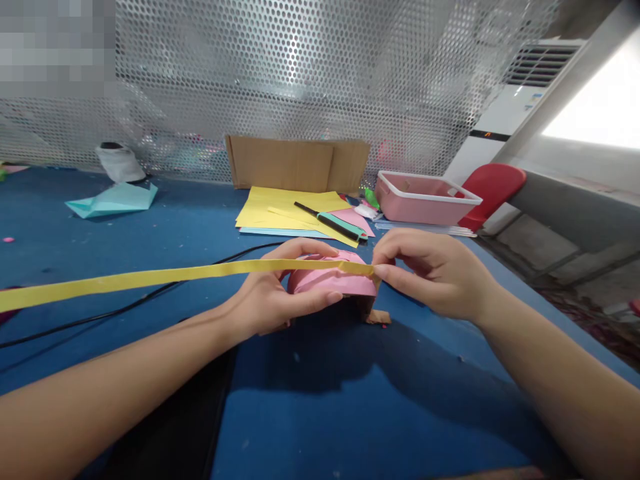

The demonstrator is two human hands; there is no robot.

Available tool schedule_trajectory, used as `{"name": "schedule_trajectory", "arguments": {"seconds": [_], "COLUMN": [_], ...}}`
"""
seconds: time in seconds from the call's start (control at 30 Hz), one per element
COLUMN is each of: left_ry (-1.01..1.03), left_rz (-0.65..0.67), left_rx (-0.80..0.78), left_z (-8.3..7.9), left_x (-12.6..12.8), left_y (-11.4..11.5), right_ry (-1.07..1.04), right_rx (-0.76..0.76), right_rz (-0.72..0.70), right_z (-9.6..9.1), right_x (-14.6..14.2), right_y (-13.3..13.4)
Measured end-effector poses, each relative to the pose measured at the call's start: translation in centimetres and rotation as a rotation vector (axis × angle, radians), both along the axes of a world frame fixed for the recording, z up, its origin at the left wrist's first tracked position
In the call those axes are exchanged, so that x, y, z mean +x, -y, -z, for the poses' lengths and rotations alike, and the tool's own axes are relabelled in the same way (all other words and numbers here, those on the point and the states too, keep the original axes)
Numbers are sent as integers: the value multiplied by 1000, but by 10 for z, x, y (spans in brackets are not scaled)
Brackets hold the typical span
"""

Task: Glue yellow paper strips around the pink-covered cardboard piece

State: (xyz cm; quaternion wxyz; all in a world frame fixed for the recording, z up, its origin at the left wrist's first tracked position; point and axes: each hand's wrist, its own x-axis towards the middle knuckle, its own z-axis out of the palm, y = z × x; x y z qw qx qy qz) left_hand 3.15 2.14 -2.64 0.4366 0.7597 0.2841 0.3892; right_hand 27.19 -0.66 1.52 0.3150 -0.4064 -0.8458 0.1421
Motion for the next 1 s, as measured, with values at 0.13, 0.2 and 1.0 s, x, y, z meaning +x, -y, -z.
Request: {"name": "schedule_trajectory", "arguments": {"seconds": [0.13, 0.2, 1.0], "left_ry": [13, 51, 14], "left_rz": [7, 31, 14], "left_rx": [77, 99, -45], "left_z": [6, 7, 5], "left_x": [0, 0, 0], "left_y": [-3, -5, -1], "right_ry": [11, 22, 469], "right_rx": [9, 2, 18], "right_rz": [35, 43, -26], "right_z": [-1, -5, -58], "right_x": [-2, -1, -43], "right_y": [2, 3, -5]}}
